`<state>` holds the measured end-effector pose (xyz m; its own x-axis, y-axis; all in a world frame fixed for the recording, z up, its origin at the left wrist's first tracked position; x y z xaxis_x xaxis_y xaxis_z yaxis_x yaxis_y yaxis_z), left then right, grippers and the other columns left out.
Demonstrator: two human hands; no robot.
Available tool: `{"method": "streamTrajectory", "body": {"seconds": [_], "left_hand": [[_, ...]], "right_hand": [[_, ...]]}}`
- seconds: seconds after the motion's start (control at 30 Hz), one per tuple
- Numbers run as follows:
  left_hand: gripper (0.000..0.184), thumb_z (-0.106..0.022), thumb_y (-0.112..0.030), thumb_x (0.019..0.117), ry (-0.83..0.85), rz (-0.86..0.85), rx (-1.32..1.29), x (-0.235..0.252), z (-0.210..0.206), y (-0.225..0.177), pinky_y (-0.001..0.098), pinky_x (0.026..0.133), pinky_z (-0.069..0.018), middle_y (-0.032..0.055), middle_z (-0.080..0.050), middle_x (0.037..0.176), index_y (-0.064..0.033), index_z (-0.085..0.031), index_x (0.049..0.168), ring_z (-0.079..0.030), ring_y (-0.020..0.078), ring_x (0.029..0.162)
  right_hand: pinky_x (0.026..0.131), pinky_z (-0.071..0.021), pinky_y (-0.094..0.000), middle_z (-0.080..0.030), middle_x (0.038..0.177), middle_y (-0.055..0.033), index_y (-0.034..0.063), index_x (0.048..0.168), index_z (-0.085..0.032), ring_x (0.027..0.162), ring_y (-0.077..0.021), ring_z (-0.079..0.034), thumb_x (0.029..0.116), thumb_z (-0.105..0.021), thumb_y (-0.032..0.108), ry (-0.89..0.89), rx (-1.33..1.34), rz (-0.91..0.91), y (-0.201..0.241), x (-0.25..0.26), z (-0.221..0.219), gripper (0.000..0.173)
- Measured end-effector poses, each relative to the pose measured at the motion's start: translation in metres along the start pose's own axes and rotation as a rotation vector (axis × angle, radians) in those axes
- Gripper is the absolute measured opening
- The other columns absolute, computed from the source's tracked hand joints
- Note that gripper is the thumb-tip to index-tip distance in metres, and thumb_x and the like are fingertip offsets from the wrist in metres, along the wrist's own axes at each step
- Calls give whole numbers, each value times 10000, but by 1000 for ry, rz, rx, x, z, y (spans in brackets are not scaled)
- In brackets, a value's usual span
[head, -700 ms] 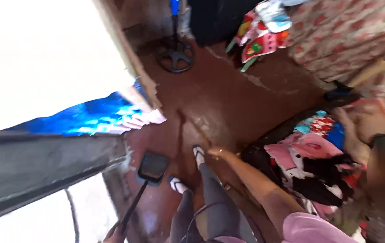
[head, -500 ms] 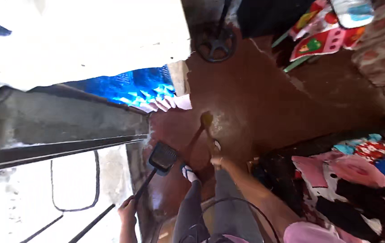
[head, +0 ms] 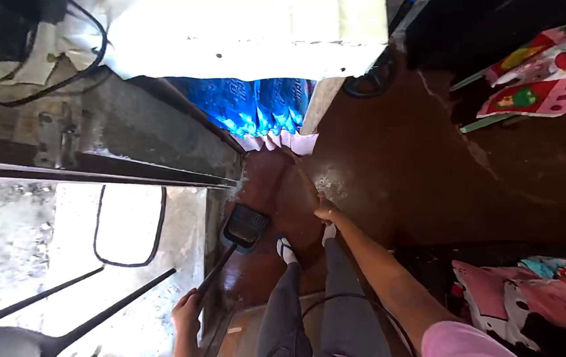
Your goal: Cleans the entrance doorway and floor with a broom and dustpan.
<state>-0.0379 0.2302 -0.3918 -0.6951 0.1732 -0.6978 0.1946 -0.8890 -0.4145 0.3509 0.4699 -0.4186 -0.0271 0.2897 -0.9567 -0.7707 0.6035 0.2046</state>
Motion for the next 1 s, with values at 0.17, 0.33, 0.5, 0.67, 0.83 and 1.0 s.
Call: {"method": "streamTrajectory", "body": {"seconds": [0.17,0.33,0.5,0.67,0.83,1.0], "left_hand": [[300,-501,17,1017,-19,23,46,12,-6,2,434,877,-544,290,-590,1254,100,-575,1296,-621,298,1004],[296,-507,-19,1028,-2,17,70,21,1,0,424,864,-542,279,-595,1222,96,-570,1294,-617,278,973],[423,-535,-77,1044,88,63,155,19,22,8,445,824,-537,289,-568,1268,36,-454,1444,-616,282,941],[499,-610,-94,1014,66,0,415,10,40,-5,568,997,-472,334,-527,1403,55,-459,1465,-569,415,1225],[460,-637,-100,968,-17,-653,750,-21,21,-71,572,1163,-363,371,-513,1428,119,-563,1365,-489,495,1366],[395,-581,-72,995,87,-1298,561,-136,-82,-212,586,1160,-369,408,-489,1432,163,-583,1312,-464,540,1377]], "right_hand": [[911,-526,-527,-553,1378,-268,70,1600,-220,1104,-374,-643,962,-627,102,235,-120,27,14,-4,-116,757],[702,-482,-381,-584,1161,-181,209,1603,-258,769,-213,-552,982,-586,33,383,76,29,-33,-28,-116,724],[722,-503,-423,-565,1255,-242,130,1592,-289,818,-269,-575,977,-598,-8,64,258,-50,-119,-71,-21,702],[680,-502,-358,-560,1157,-181,145,1623,-93,774,-209,-571,1017,-555,99,-196,396,-283,-152,-39,26,764],[983,-493,-523,-579,1332,-297,-50,1525,-360,1128,-375,-626,985,-629,148,118,154,-71,-109,-44,-80,635],[733,-498,-395,-600,1160,-202,145,1605,-240,808,-230,-578,961,-603,30,337,407,-34,-87,-40,-125,749]]}}
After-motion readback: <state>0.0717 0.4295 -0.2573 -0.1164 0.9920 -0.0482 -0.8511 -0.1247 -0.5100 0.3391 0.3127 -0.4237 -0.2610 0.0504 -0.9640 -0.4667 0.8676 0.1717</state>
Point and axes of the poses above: each hand's wrist, its own x-axis towards the middle knuckle, its own z-axis out of the back of the hand, y = z × x, the point moved 2 cm from there along x, towards the middle knuckle
